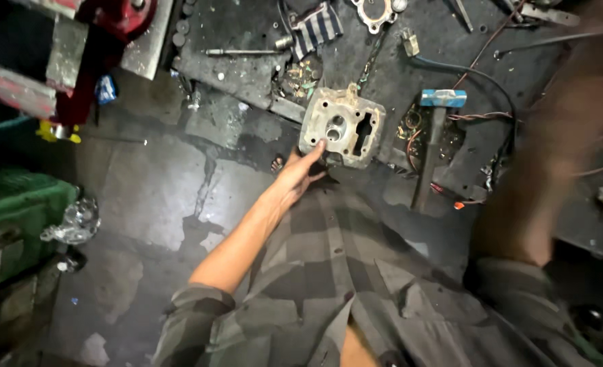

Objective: The person operates a lathe briefly, then works at a cluttered workbench disassembling a small engine crankcase. They use a hammer to tap the housing, pull out studs and fittings by hand, fit a piston into the cylinder, and handle a piston ring, pressing parts together and setting components on the bench.

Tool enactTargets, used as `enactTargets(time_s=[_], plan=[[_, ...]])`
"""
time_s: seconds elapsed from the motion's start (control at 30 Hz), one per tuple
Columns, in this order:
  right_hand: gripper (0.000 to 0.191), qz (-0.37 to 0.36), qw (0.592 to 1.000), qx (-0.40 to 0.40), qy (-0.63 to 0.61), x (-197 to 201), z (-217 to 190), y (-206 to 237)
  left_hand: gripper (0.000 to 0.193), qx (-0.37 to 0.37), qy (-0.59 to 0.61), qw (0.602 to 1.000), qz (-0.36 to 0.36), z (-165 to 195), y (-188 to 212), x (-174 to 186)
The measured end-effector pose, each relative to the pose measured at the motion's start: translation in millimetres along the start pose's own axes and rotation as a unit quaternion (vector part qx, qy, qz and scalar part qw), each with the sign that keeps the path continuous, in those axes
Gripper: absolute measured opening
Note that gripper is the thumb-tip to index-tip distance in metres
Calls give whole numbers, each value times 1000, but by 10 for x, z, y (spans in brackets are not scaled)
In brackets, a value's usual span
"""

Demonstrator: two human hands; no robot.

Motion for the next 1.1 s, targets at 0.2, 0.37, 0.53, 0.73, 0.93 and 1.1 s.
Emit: enactTargets(time_s=[0.2,0.37,0.53,0.73,0.93,1.1], plan=[[25,-196,930,-245,-189,-1212,59,1459,81,17,-14,1000,19,-78,-60,31],[26,-200,970,-107,-86,-1467,229,2086,72,-7,-10,1000,28,-179,-138,109],[27,-213,974,-59,-43,-1431,-71,1747,66,-29,-8,999,23,-192,-169,116],[27,-229,970,20,-84,-1379,-364,1755,70,-2,37,999,17,-95,-21,21],[24,-262,960,91,-21,-1434,-430,1794,71,-29,47,998,4,-65,-19,16],[27,-297,950,72,-61,-1446,-425,1713,69,-53,40,998,4,-79,-106,88]])
Point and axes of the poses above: each hand's wrist, its own y-axis away from the middle knuckle, its own x-axis out of the back of the hand, z = x × y, the point moved 3 cm from there along -y, towards the middle knuckle, and after that the axes turned 6 degrees about x, right-handed, at the moved point
